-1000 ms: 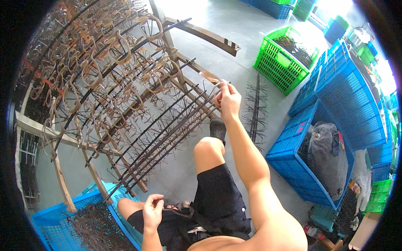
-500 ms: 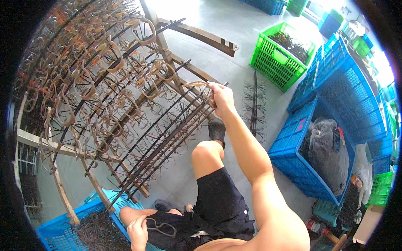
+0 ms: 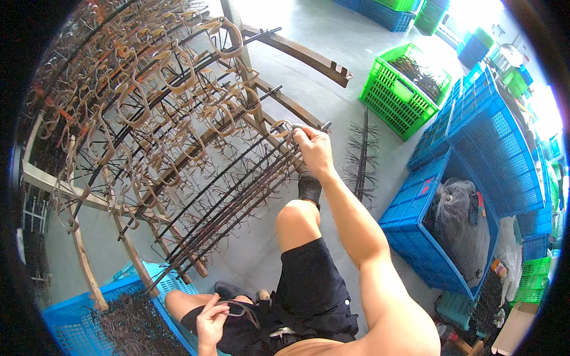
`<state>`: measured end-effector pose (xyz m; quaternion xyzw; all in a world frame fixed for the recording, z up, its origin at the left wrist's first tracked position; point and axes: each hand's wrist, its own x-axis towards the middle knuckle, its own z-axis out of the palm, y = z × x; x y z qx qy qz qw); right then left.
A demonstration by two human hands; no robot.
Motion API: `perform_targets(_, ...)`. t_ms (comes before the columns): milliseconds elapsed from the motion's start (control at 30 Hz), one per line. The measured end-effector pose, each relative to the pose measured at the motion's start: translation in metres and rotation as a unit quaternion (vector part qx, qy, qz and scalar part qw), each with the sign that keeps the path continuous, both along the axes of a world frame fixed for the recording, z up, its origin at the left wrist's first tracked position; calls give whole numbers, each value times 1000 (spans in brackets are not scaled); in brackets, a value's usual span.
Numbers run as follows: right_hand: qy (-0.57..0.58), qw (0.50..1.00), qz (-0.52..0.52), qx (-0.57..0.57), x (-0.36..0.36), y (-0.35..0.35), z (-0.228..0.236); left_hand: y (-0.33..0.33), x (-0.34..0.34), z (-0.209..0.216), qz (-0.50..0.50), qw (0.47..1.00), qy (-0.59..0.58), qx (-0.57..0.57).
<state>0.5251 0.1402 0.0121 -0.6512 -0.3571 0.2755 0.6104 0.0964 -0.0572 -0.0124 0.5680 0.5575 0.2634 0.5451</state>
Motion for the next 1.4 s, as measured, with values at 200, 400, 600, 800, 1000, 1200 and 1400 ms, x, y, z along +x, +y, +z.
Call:
perform_targets(200, -80, 996, -21, -32, 16, 6, -9, -5, -13, -1, -27, 990, -93, -106)
perform_targets(400, 111, 992, 44, -45, 26, 6, -1, -8, -18, 7, 104, 928, -224, -278)
perform_targets(600, -92, 986, -139, 28, -2, -12, -16, 7, -12, 31, 218, 915, -292, -175)
perform_targets(800, 19, 990, 143, -10, -169, -130, -9, 22, 34, 39, 305, 757, -573, -74)
perform_targets(1000, 155, 969, 189, -21, -261, -196, -12, 0, 33, 33, 254, 756, -597, -81)
perform_targets(1200, -288, 832, 467, 81, -215, -156, 14, -10, -10, 30, 209, 756, -608, -123)
perform_targets(1400, -70, 788, 611, 24, -204, -149, 22, 13, -62, 31, 161, 960, -219, 73)
